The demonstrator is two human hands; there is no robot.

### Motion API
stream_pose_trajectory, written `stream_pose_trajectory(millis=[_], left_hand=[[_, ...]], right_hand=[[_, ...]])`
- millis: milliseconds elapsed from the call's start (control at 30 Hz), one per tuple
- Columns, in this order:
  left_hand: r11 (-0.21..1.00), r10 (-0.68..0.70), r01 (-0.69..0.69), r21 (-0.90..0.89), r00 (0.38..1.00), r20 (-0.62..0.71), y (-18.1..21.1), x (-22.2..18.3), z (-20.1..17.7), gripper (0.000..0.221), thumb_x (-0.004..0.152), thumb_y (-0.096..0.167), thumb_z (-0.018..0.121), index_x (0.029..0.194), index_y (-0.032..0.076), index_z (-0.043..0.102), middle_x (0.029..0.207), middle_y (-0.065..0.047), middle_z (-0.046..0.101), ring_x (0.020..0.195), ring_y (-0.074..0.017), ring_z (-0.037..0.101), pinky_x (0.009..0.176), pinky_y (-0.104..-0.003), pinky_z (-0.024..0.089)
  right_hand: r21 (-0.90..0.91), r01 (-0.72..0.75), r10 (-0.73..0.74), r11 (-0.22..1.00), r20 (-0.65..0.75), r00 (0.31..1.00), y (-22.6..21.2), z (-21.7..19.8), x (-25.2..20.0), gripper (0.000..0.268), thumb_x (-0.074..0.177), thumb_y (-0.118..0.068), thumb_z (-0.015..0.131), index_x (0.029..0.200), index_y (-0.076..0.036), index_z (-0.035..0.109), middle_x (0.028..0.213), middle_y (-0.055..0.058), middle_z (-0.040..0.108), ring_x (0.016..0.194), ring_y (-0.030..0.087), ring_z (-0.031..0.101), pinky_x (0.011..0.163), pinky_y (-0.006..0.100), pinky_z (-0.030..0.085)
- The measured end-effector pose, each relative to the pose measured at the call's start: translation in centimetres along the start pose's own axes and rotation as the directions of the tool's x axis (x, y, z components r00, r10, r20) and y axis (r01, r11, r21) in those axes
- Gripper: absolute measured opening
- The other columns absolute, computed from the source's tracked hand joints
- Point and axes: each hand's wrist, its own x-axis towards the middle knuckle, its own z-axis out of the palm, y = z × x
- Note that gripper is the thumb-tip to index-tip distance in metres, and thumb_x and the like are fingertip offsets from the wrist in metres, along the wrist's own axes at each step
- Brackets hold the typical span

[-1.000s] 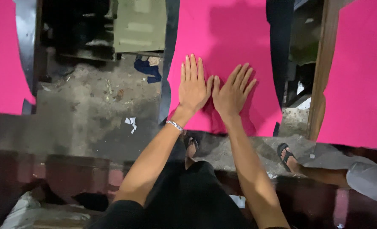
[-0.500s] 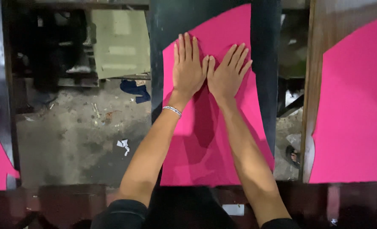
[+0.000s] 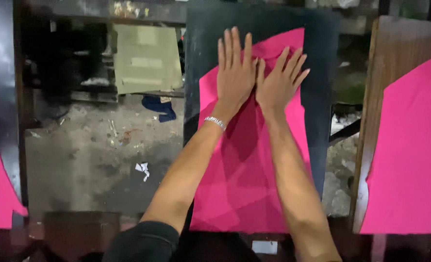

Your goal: Organizing and smoothing fabric pieces on printing boards in preparation for screen printing.

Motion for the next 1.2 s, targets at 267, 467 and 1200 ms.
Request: stream_pose_trajectory(millis=[267,467,1200], left_hand=[[0.977,-0.017,0.017,-0.214,1.0,0.001,1.0,-10.2,-1.6,0.065,0.114,0.044,0.031,0.161,0.001,0.028,0.169,-0.025,0.021,0.159,-0.0406,0.014,0.134,-0.051,0.006],[0.971,-0.047,-0.001,-0.238,0.979,-0.198,1.0,-20.5,-1.2,0.07,0.106,0.053,0.043,0.151,0.0,0.048,0.158,-0.03,0.041,0.152,-0.0455,0.031,0.13,-0.055,0.017],[0.96,0.051,-0.044,-0.275,0.999,0.018,-3.9,-45.7,-8.7,0.085,0.108,0.062,0.031,0.155,-0.008,0.037,0.165,-0.03,0.029,0.158,-0.0422,0.017,0.123,-0.069,-0.001]], right_hand=[[-0.044,-0.039,0.039,0.998,0.004,0.999,1.2,0.4,-9.0,0.072,0.114,-0.054,0.032,0.162,-0.002,0.035,0.17,0.025,0.02,0.159,0.039,0.01,0.127,0.059,-0.003],[-0.017,-0.118,0.117,0.993,-0.084,0.99,3.8,-1.4,-19.9,0.085,0.107,-0.061,0.049,0.16,0.003,0.033,0.165,0.03,0.028,0.155,0.043,0.023,0.127,0.058,0.012],[0.124,-0.566,0.56,0.815,0.084,0.824,7.4,-6.8,-45.2,0.097,0.107,-0.076,0.026,0.167,-0.002,0.009,0.173,0.025,0.003,0.16,0.036,-0.005,0.125,0.059,-0.013]])
